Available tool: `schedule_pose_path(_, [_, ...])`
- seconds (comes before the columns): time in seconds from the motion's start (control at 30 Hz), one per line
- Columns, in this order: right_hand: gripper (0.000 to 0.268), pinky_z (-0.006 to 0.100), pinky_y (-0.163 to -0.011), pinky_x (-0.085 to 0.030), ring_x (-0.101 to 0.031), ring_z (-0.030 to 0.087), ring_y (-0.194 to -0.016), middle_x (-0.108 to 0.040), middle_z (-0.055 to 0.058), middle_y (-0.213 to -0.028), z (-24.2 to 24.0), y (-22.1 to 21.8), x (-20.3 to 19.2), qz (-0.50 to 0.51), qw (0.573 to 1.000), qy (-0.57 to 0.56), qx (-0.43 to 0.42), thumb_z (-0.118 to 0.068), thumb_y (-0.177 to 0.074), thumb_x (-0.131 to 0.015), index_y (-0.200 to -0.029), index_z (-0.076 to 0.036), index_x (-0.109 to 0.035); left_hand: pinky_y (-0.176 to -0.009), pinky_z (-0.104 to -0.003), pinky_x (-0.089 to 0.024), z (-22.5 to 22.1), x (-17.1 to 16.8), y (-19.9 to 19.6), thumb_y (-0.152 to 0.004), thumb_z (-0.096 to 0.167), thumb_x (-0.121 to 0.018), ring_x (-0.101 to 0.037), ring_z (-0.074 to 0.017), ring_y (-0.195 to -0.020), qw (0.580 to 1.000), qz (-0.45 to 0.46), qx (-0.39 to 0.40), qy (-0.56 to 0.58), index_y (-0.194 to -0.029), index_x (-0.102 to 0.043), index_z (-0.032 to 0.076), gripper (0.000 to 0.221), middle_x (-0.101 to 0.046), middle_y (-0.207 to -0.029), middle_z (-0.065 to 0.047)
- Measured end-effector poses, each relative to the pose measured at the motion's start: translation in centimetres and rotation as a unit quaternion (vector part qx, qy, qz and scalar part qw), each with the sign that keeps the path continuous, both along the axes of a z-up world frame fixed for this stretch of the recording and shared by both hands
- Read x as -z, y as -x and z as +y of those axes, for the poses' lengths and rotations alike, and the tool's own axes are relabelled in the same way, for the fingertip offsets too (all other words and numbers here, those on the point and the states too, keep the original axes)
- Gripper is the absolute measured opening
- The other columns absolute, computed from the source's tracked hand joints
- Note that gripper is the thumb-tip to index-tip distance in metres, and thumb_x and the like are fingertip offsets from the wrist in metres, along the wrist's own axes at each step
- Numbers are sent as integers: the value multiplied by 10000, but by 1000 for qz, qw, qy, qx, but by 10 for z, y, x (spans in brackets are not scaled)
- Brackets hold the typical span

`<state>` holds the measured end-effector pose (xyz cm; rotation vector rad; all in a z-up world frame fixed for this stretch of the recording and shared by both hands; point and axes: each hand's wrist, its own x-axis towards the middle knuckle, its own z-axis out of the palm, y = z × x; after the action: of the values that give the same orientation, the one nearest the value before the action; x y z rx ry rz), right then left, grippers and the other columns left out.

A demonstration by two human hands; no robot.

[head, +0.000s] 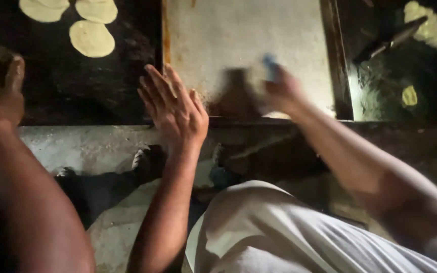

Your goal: The recorder prepares small pieces of dough using a rolling pin and places them on a metal tray.

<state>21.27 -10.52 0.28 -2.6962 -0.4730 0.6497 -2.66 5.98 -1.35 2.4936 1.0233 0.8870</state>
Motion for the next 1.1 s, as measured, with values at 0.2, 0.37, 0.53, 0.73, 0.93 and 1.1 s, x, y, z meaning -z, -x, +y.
schedule_pose_path(0.2, [579,512,-757,-554,-672,383,-892,-694,183,-945,102,40,53,-123,939,-188,-261,-372,-974,-687,-1393,-20,-498,-1278,-647,-231,-4,1,-5,-1121,310,-514,-321,-558,-1524,1000,-16,-22,4,-1633,-279,-34,661,-236,-1663,-356])
schedule_pose_path(0.37, [473,408,-915,-582,-717,182,-1071,-726,68,-1220,-21,-138,40,284,874,-388,66,-423,-999,-537,-1310,-83,-643,-1253,-650,-248,1,-6,0,-1112,322,-476,-355,-562,-1490,999,-19,-28,-20,-1603,-305,-48,638,-291,-1628,-370])
schedule_pose_path(0.53, [397,448,-855,-619,-740,271,-952,-729,162,-1083,-15,-225,61,298,851,-425,85,-286,-995,-611,-1261,9,-608,-1233,-656,-275,4,-6,-3,-1105,344,-429,-389,-554,-1467,998,-12,-40,-36,-1586,-324,-33,620,-334,-1607,-365])
schedule_pose_path(0.73, [630,532,-837,-546,-684,446,-964,-702,278,-1084,147,-6,50,-97,937,-93,-321,-275,-896,-668,-1439,-11,-489,-1222,-660,-284,-4,2,-5,-1111,365,-428,-399,-549,-1461,998,18,-41,-40,-1599,-313,-25,636,-351,-1597,-361])
schedule_pose_path(0.93, [646,508,-863,-548,-657,329,-986,-670,179,-1126,96,-208,86,-55,810,-384,-439,-249,-884,-788,-1400,9,-499,-1215,-654,-281,-1,-11,-3,-1080,337,-468,-410,-530,-1455,998,15,-49,-47,-1585,-333,-50,651,-371,-1585,-372])
schedule_pose_path(1.1, [580,513,-862,-547,-660,363,-1009,-675,205,-1144,179,-243,39,-95,868,-274,-402,-272,-905,-773,-1375,-21,-542,-1215,-640,-293,-1,-18,-2,-1056,327,-483,-432,-504,-1446,996,28,-67,-58,-1549,-367,-52,632,-398,-1570,-357])
